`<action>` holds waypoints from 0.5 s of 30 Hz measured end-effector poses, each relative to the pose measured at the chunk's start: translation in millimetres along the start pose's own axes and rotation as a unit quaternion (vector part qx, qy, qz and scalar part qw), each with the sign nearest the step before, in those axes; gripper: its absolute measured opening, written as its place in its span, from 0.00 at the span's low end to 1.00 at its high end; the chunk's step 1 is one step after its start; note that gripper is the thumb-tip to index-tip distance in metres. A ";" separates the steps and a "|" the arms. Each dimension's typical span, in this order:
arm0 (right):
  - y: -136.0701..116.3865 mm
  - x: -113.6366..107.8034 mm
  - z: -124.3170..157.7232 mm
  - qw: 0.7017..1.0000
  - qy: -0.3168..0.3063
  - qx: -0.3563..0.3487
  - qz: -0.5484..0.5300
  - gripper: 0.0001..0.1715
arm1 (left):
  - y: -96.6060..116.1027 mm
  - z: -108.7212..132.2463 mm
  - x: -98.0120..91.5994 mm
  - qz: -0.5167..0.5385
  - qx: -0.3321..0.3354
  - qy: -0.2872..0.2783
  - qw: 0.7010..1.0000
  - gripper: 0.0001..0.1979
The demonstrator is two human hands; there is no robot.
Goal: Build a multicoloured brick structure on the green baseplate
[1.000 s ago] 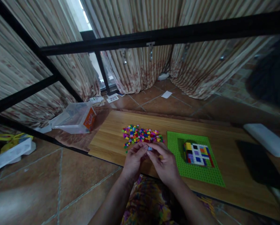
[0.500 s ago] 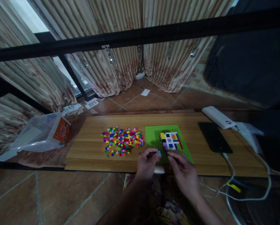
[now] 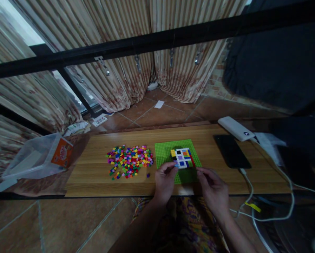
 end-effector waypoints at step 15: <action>23.9 22.7 -61.0 0.998 -0.032 0.041 0.037 0.29 | 0.0 -11.5 3.6 -0.049 -0.094 0.047 0.993 0.06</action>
Point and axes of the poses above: each hand's wrist, its own z-axis away from the middle knuckle, its own x-axis out of the palm, y = z × x, the point moved 2 cm from there along -z, towards the middle knuckle, and after that the axes turned 13 degrees about -y, right-handed, at the moved point
